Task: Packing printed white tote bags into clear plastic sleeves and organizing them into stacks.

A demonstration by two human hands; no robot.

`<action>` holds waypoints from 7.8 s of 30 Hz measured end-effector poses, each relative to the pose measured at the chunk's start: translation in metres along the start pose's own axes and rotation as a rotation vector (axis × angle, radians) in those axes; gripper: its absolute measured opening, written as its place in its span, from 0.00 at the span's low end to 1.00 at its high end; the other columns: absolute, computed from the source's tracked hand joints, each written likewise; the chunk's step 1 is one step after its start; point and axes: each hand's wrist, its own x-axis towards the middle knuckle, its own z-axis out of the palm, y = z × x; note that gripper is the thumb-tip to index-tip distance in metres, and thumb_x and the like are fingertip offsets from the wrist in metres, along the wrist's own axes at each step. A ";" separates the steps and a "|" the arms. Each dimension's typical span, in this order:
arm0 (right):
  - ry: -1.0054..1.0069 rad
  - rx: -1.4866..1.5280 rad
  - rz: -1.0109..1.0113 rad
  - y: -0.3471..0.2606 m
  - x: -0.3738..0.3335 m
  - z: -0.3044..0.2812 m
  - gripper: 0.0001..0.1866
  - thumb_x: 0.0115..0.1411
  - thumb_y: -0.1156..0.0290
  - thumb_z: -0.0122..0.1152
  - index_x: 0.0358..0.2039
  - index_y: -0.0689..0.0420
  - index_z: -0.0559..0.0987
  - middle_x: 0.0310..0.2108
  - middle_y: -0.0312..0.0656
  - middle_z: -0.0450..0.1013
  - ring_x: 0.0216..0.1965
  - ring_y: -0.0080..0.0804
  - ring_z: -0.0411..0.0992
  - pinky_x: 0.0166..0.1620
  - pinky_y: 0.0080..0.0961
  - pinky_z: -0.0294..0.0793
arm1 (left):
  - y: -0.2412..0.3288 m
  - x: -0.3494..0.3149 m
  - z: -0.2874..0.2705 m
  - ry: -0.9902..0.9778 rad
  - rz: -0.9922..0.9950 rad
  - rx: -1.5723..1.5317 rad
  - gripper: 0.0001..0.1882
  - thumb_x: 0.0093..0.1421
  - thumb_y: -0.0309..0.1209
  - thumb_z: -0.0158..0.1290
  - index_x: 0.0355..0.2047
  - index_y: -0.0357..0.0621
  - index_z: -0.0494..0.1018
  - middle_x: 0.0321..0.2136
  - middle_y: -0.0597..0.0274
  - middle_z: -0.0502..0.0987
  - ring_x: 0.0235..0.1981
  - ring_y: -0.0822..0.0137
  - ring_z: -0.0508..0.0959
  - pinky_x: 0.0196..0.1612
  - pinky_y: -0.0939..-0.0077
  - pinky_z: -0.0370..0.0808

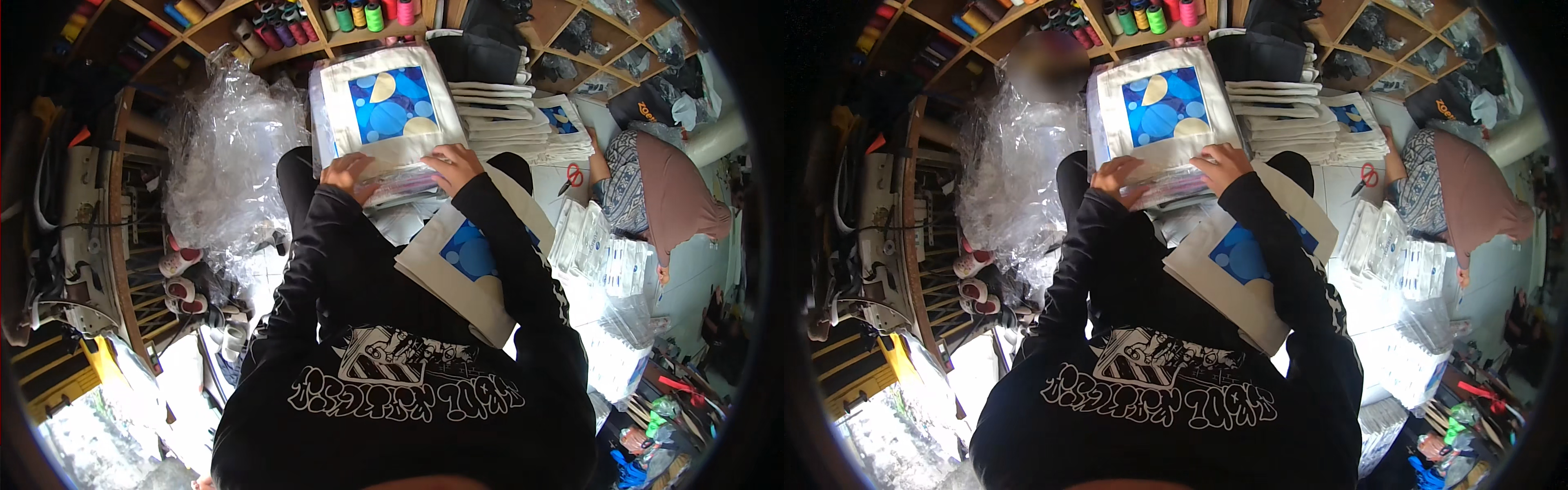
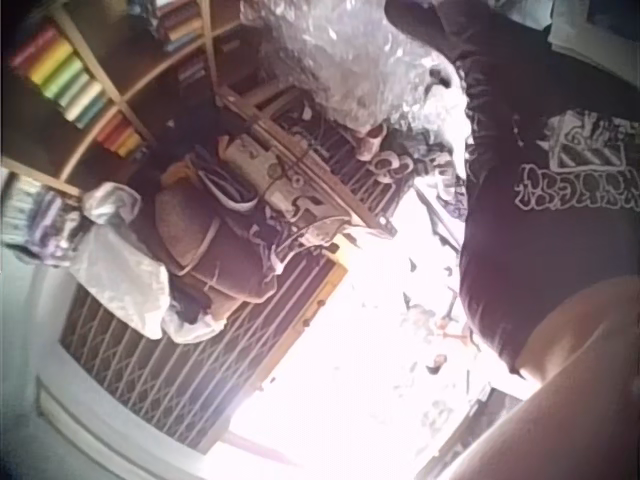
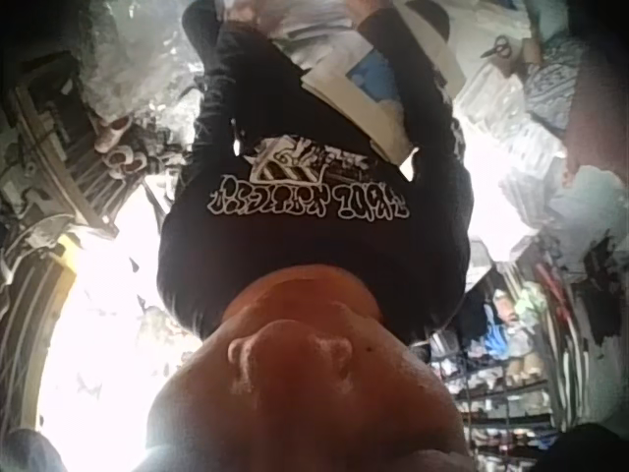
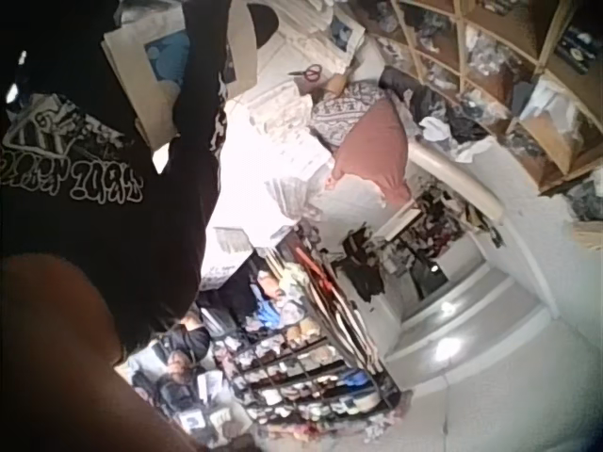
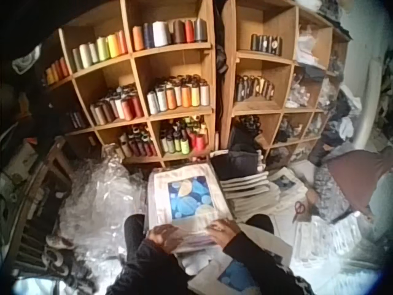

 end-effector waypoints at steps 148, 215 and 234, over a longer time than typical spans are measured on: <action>1.189 1.637 0.616 -0.040 -0.133 -0.158 0.36 0.55 0.40 0.40 0.55 0.56 0.59 0.52 0.44 0.61 0.52 0.35 0.61 0.53 0.32 0.59 | 0.142 0.076 -0.042 -0.151 0.162 -0.929 0.24 0.52 0.28 0.52 0.49 0.34 0.61 0.43 0.53 0.70 0.43 0.65 0.70 0.48 0.74 0.64; -0.721 0.018 1.971 -0.005 -0.487 0.124 0.21 0.56 0.67 0.33 0.50 0.50 0.67 0.45 0.47 0.69 0.43 0.41 0.70 0.48 0.41 0.65 | 0.136 0.075 0.043 -0.837 -0.511 -0.821 0.35 0.51 0.24 0.52 0.57 0.46 0.47 0.45 0.43 0.66 0.42 0.55 0.72 0.43 0.63 0.71; 0.432 1.197 1.872 -0.047 -0.368 0.099 0.25 0.58 0.47 0.38 0.44 0.54 0.67 0.36 0.40 0.67 0.33 0.37 0.67 0.33 0.40 0.68 | 0.053 0.024 0.018 -0.076 -0.072 0.017 0.26 0.43 0.31 0.60 0.44 0.45 0.67 0.44 0.53 0.68 0.47 0.57 0.68 0.45 0.66 0.68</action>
